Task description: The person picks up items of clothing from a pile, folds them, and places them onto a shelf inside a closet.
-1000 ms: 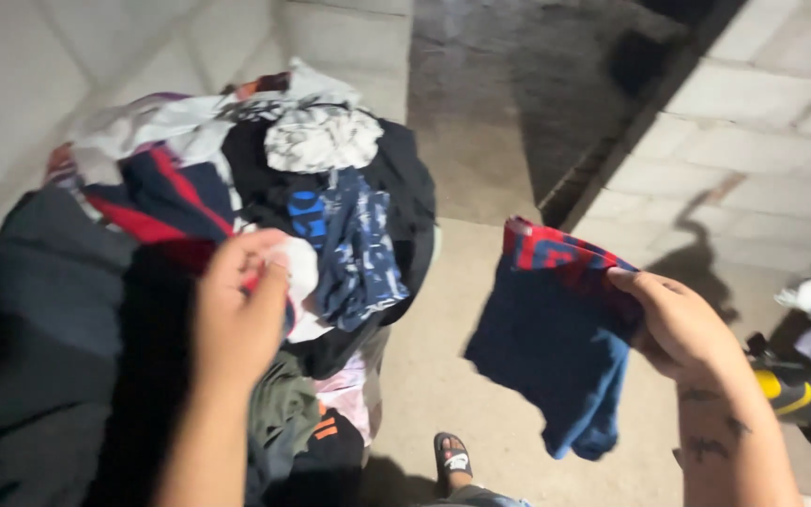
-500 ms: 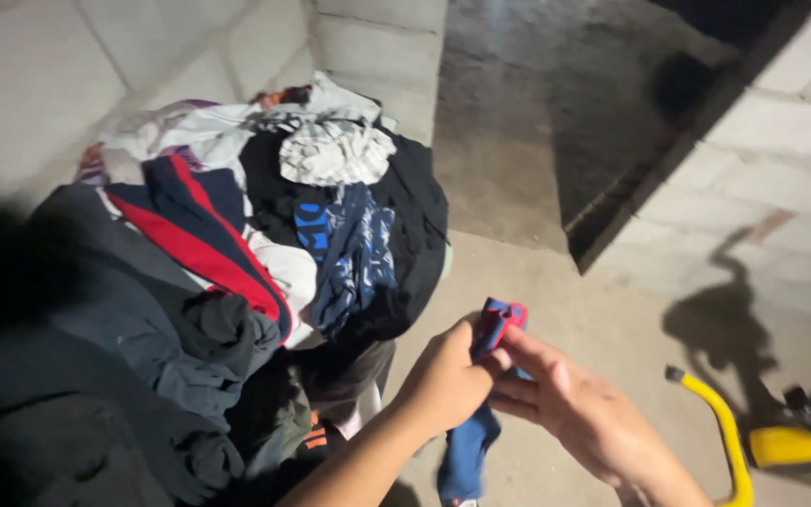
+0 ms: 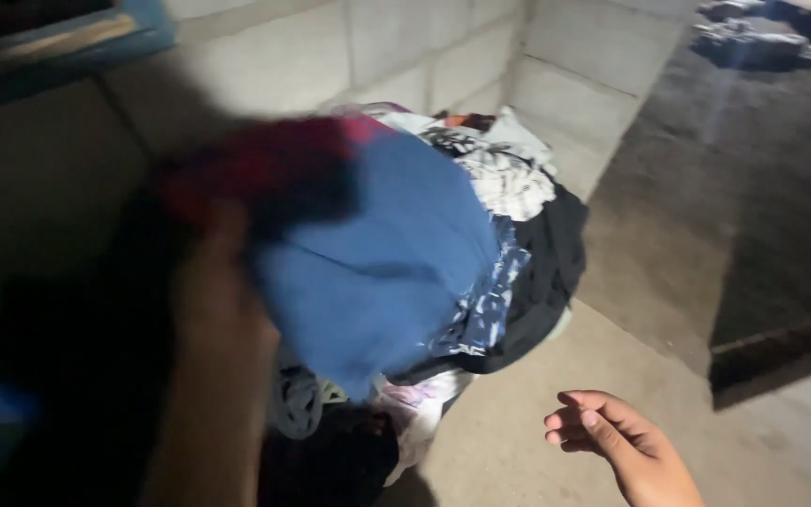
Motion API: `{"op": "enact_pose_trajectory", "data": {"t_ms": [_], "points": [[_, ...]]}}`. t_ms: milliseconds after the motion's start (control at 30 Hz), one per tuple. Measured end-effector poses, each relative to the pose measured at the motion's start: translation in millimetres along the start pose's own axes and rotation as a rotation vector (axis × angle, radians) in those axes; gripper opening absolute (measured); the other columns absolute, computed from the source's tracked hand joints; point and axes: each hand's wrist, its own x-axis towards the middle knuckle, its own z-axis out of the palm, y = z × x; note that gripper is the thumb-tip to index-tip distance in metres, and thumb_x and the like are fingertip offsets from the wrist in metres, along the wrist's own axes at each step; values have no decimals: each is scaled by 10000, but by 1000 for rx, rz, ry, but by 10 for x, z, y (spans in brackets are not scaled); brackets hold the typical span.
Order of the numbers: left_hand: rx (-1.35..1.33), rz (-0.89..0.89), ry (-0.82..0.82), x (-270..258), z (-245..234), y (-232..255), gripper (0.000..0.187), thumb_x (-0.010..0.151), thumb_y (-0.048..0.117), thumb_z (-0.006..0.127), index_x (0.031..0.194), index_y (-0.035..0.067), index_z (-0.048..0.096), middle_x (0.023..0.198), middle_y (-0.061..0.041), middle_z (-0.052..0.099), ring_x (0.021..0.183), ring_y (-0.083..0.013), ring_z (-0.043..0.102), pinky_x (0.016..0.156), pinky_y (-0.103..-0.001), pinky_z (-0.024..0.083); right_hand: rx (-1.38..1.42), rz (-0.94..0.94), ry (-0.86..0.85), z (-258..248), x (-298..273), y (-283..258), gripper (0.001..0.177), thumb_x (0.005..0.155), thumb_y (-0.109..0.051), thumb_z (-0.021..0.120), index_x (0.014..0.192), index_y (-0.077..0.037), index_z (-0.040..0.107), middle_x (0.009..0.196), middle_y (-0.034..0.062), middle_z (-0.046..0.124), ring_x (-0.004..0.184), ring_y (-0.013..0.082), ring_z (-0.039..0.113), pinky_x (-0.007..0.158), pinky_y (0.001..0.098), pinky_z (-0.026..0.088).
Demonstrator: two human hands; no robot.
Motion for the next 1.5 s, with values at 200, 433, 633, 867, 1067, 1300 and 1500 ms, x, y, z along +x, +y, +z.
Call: {"op": "enact_pose_trajectory", "data": {"t_ms": [200, 433, 633, 867, 1067, 1300, 1500], "points": [[-496, 399, -168, 43, -982, 921, 414, 826, 196, 335, 1140, -31, 481, 1179, -237, 507, 1163, -372, 441, 1038, -491, 293, -93, -24, -149, 120, 321, 166, 296, 776, -6, 449, 1005, 140, 567, 800, 325, 655, 688, 378, 624, 701, 410, 495], [-621, 573, 34, -373, -2398, 1479, 367, 789, 254, 472, 1073, 28, 529, 1107, -121, 556, 1085, -266, 500, 971, -435, 360, -74, -69, -336, 284, 838, 499, 270, 823, 79, 374, 1038, 194, 490, 812, 453, 562, 669, 532, 559, 676, 515, 435], [-189, 758, 395, -1051, -2321, 1960, 408, 673, 387, 508, 952, 95, 569, 1017, -75, 617, 935, -185, 610, 835, -311, 514, -298, 36, -401, 918, 672, 186, 332, 842, 50, 362, 1130, 163, 483, 911, 392, 569, 799, 480, 542, 737, 491, 396], [1463, 903, 729, -669, -2739, 2014, 285, 918, 295, 408, 1002, 36, 324, 955, -144, 313, 873, -322, 186, 752, -412, 200, -315, 80, -449, 1249, 545, 170, 305, 820, 88, 392, 1088, 160, 519, 903, 369, 588, 771, 477, 559, 755, 464, 418], [1993, -249, 332, -100, -3040, 1420, 654, 754, 571, 217, 1171, 89, 363, 1180, -197, 395, 1106, -352, 379, 924, -401, 289, -345, 62, -595, 787, 1107, 661, 345, 750, 15, 466, 1066, 99, 575, 859, 331, 684, 727, 426, 669, 652, 440, 509], [2000, 108, 155, 88, -2781, 1325, 596, 742, 468, 436, 1123, 11, 472, 1151, -159, 485, 1088, -301, 448, 937, -350, 310, -226, -36, -357, 425, 948, 641, 271, 770, 29, 459, 981, 156, 572, 759, 319, 655, 655, 390, 627, 642, 454, 515], [1925, 765, -49, 251, -1282, 1155, 450, 807, 320, 447, 1182, 72, 445, 1182, -126, 472, 1064, -317, 432, 838, -452, 290, -507, -343, -96, 439, 458, 215, 105, 769, -92, 546, 762, 2, 592, 728, 82, 659, 695, 134, 624, 711, 218, 452]]}}
